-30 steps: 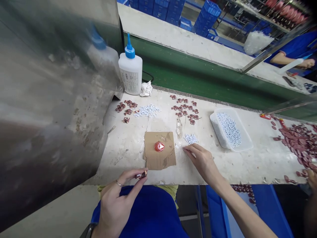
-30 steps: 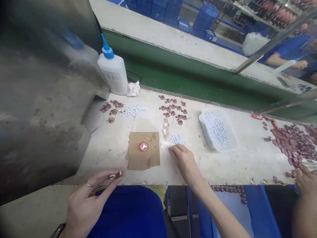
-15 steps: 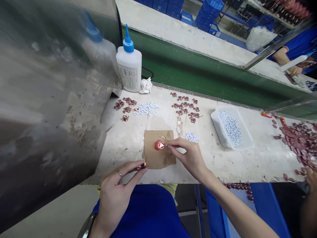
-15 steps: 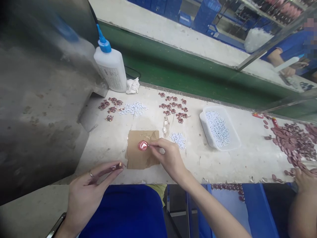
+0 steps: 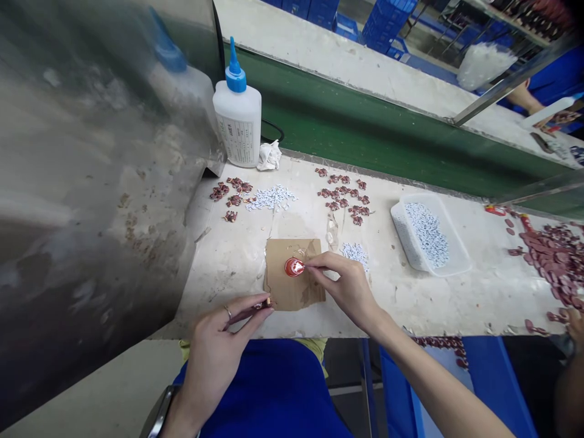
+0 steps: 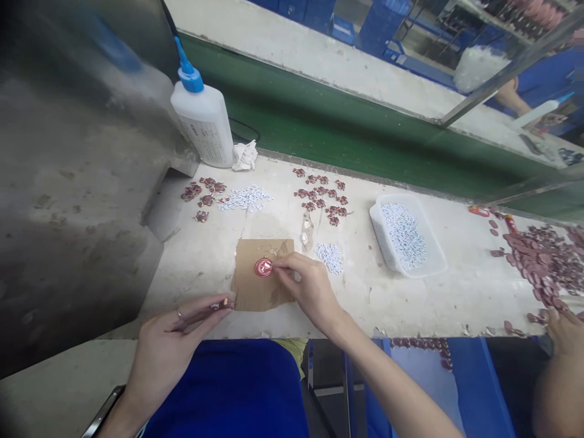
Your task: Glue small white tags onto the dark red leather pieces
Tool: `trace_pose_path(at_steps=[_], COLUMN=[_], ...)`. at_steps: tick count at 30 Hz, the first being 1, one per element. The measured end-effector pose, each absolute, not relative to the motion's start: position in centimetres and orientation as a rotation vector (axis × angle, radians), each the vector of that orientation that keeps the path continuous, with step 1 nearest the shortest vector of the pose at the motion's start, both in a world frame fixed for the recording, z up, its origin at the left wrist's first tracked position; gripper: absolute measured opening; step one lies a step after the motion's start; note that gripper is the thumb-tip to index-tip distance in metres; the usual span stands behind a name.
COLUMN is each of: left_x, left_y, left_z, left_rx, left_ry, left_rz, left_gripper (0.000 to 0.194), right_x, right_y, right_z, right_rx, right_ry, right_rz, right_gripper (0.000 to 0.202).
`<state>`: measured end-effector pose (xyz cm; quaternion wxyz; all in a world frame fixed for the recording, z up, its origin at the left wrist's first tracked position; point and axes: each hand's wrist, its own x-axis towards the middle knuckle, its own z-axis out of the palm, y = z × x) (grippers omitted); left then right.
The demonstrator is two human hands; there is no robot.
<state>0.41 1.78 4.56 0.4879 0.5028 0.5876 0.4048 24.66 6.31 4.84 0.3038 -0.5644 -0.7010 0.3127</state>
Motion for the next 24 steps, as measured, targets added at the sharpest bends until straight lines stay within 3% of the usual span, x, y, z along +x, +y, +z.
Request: trace_pose_path(at_steps=[5, 13, 24], left_x=[0.6, 1.1, 0.9], left_y=[1.7, 1.3, 1.4], left_z=[5.5, 7.8, 8.3], left_rx=[1.444, 1.691, 1.774], left_ry=[1.41, 1.361, 1.32], left_rz=[1.032, 1.156, 1.191], left_gripper=[0.011, 0.022, 0.028], right_x=[24.1, 20.9, 20.8], right_y=[5.4, 2.3, 2.3], right_z=[6.4, 10.8, 11.0], right_rx=[-1.43, -1.174, -1.162], right_ry=[-1.783, -1.555, -1.621], right_rz=[0.819, 1.131, 1.179], right_gripper=[0.014, 0.019, 0.012])
